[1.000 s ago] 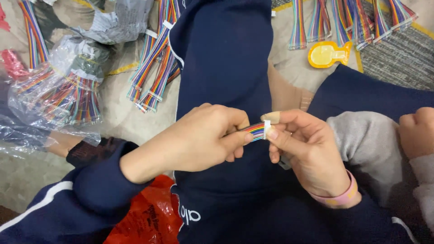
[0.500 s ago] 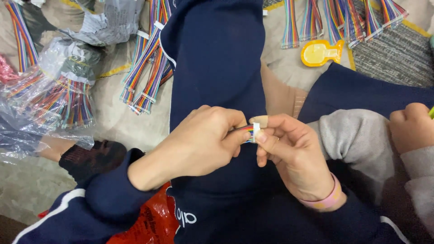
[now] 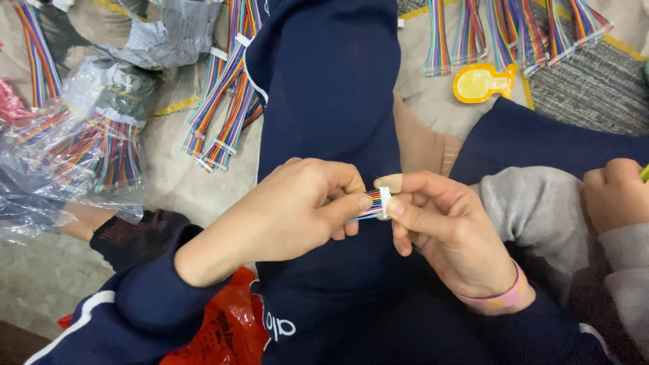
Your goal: Manually attaching white plastic connectors to the ends of multi-colored ribbon cables.
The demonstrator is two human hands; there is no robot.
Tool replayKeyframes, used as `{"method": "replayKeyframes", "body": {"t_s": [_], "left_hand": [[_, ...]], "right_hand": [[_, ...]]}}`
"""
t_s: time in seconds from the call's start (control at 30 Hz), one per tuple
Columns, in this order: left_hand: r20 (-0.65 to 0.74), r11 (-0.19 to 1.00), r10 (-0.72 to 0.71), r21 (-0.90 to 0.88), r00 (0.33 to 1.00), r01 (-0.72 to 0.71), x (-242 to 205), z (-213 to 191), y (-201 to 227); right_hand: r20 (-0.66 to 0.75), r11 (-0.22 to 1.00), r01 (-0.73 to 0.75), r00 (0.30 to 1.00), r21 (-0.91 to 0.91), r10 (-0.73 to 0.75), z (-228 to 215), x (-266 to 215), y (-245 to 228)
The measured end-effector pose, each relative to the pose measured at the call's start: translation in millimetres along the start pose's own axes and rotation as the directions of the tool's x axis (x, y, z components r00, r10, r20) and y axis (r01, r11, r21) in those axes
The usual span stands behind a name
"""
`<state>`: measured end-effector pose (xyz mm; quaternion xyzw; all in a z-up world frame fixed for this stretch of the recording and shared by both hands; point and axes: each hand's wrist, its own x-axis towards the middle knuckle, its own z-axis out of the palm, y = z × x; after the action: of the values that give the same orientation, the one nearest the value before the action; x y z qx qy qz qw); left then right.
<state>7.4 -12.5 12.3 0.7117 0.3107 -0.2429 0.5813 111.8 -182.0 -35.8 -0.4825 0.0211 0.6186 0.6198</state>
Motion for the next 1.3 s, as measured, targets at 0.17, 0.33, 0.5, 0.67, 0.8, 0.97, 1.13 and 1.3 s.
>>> {"method": "replayKeyframes", "body": {"t_s": [0.17,0.33,0.5,0.67,0.8,0.97,1.13,1.3], "left_hand": [[-0.109,0.970,0.138,0.216,0.984,-0.112,1,8,-3],[-0.066,0.996,0.070,0.056,0.995,-0.066,0,6,1],[0.071,0.990,-0.118,0.089,0.990,0.111,-2,-3,8],[0.004,0.997,-0.045,0.067,0.999,0.045,0,4,4],[-0.048,0.997,0.002,0.083,0.999,0.002,0,10,3],[-0.014,0.997,-0.006,-0.077,1.000,0.004,0,11,-3],[-0.014,0.997,-0.022,-0.074,1.000,0.021,-10,-9,-1],[-0.451,0.941,-0.095,-0.333,0.887,-0.068,-8,-45,-36]], "right_hand": [[-0.013,0.999,0.021,1.000,0.027,-0.020,-2,0,6],[-0.048,1.000,0.022,0.999,0.016,-0.022,-2,-2,2],[-0.031,0.998,0.063,0.998,0.005,-0.063,0,-1,1],[-0.043,0.994,0.089,0.995,0.058,-0.086,0,-1,6],[-0.060,0.994,0.078,0.996,0.082,-0.073,1,-1,11],[-0.039,0.994,0.067,0.997,0.089,-0.064,-2,0,10],[-0.030,0.995,0.077,0.997,0.069,-0.075,-2,1,5],[-0.083,0.997,-0.010,0.996,0.071,0.016,-5,8,-4]]}}
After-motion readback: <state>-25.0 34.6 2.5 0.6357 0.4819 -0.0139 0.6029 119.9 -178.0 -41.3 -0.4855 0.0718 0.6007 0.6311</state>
